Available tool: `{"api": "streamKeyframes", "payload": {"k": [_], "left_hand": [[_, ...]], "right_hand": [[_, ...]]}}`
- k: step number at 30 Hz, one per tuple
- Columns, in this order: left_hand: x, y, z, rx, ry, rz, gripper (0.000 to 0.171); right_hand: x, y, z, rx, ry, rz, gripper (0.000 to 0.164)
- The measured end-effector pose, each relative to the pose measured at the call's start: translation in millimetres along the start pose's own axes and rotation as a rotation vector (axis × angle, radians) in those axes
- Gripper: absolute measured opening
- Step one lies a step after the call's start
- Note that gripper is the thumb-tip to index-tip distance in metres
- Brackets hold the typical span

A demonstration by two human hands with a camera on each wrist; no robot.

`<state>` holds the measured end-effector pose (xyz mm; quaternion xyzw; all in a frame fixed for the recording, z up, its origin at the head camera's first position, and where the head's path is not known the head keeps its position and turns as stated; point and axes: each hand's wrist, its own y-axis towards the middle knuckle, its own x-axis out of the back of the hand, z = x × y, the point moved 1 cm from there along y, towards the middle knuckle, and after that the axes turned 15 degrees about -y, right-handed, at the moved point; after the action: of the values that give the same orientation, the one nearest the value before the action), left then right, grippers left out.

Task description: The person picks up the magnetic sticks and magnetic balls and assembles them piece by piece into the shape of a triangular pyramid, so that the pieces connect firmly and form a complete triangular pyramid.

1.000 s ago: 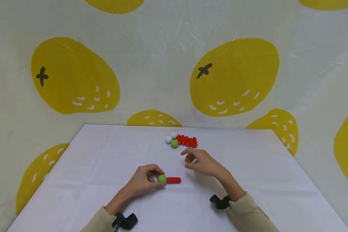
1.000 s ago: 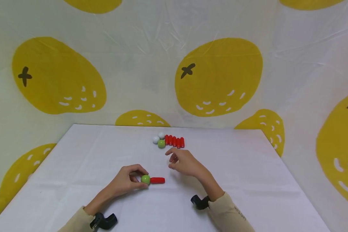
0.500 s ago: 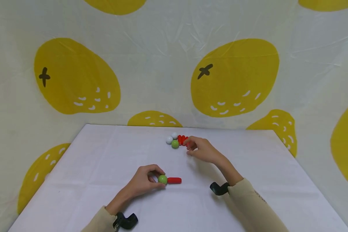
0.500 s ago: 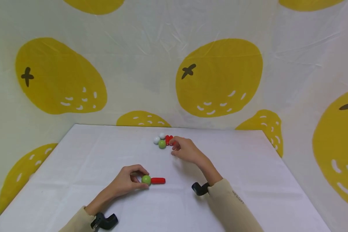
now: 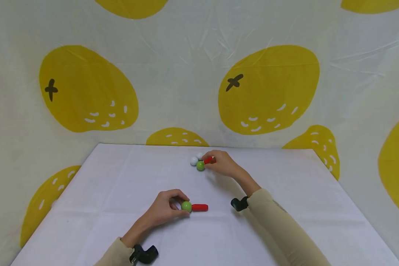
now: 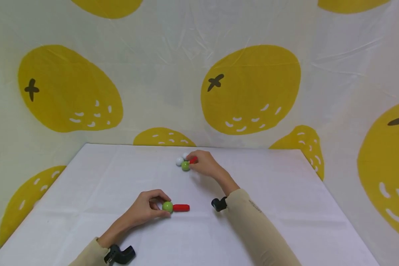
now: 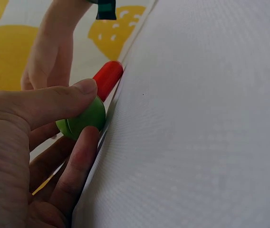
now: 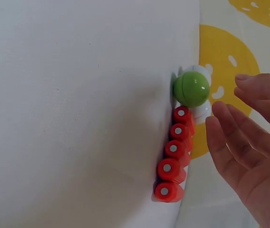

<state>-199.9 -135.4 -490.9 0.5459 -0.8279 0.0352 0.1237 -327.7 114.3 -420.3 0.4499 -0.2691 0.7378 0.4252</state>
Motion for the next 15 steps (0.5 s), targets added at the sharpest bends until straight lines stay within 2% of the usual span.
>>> {"api": "streamKeyframes", "payload": {"k": [8, 15], "left_hand": [[-0.8, 0.2, -0.2, -0.015, -0.014, -0.001, 0.035], [-0.9, 0.4, 0.6, -0.013, -0.007, -0.009, 0.033]], "right_hand": [[-7.7, 10.9, -2.4, 0.026, -0.05, 0.022, 0.031], [-9.2, 14.5, 0.9, 0.01, -0.082, 0.054, 0.028]]}}
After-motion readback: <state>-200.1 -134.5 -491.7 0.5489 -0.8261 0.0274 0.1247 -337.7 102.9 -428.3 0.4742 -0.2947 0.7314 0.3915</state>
